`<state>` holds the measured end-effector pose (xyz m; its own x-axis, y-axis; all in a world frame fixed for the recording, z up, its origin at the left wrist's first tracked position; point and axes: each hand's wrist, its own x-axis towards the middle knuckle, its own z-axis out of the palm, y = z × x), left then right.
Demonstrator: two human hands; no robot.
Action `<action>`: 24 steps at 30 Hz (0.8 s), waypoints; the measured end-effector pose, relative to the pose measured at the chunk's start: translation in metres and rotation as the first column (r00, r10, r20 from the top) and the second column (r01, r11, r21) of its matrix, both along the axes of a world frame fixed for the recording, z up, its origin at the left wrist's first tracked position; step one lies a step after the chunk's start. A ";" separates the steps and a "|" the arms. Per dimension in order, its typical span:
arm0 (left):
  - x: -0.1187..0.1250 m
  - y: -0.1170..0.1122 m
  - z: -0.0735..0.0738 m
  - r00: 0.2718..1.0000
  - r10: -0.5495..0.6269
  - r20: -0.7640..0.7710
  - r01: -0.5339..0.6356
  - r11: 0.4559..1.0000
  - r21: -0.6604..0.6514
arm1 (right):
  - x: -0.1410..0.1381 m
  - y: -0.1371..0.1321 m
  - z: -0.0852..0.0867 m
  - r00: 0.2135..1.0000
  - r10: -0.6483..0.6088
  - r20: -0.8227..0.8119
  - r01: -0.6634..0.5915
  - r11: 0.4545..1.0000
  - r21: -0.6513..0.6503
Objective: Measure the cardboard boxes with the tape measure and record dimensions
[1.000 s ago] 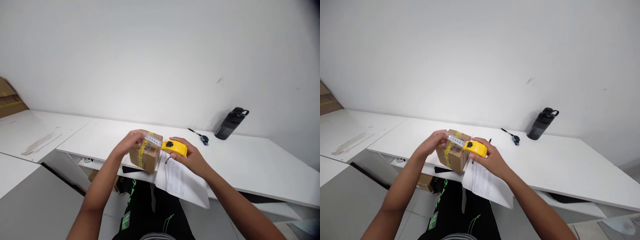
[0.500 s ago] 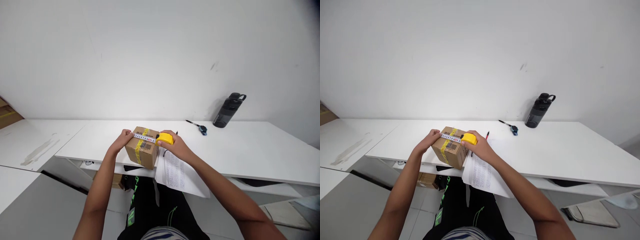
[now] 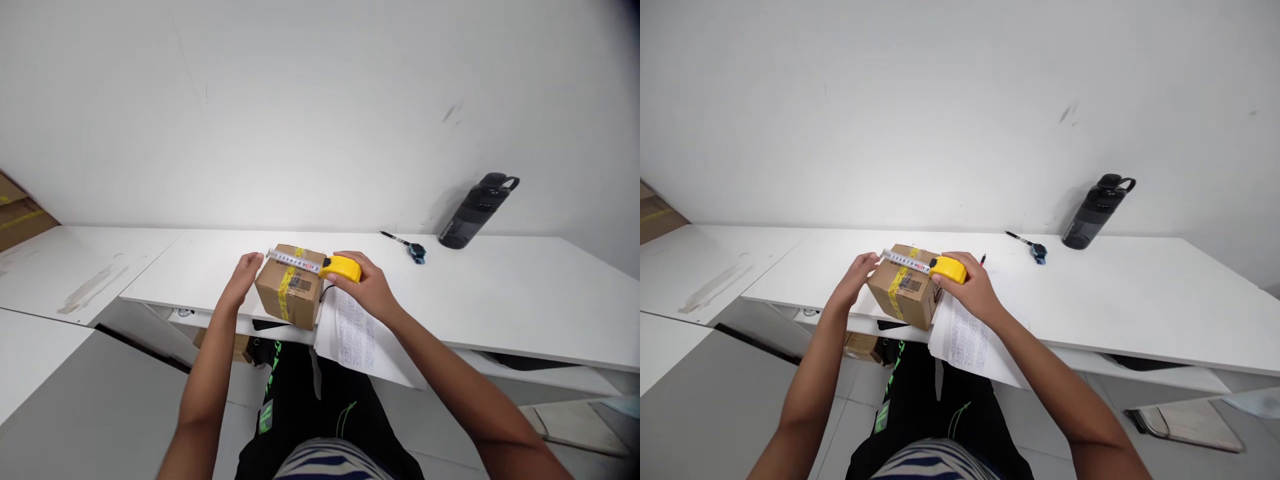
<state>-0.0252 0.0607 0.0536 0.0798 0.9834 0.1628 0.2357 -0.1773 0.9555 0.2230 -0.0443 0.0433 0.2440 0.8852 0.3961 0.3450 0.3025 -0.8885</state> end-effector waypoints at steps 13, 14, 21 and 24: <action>0.044 -0.150 -0.102 0.800 -0.584 0.138 0.587 0.809 0.018 | -0.046 -0.094 -0.094 0.814 0.180 -0.553 -0.204 0.979 0.018; 0.052 -0.147 -0.100 0.800 -0.575 0.170 0.583 0.812 0.005 | -0.051 -0.100 -0.095 0.838 0.210 -0.503 -0.224 0.974 0.034; 0.058 -0.139 -0.079 0.802 -0.580 0.141 0.584 0.812 0.019 | -0.004 -0.097 -0.090 0.944 0.316 0.096 -0.315 0.949 -0.026; 0.059 -0.135 -0.072 0.802 -0.590 0.089 0.586 0.807 0.074 | 0.057 -0.045 -0.075 0.951 0.071 0.301 -0.043 0.994 -0.100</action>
<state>0.0337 -0.0745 -0.0187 0.6214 0.7454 0.2411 -0.0245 -0.2891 0.9570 0.2795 -0.0896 -0.0314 0.0726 0.9299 0.3606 0.5876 0.2523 -0.7688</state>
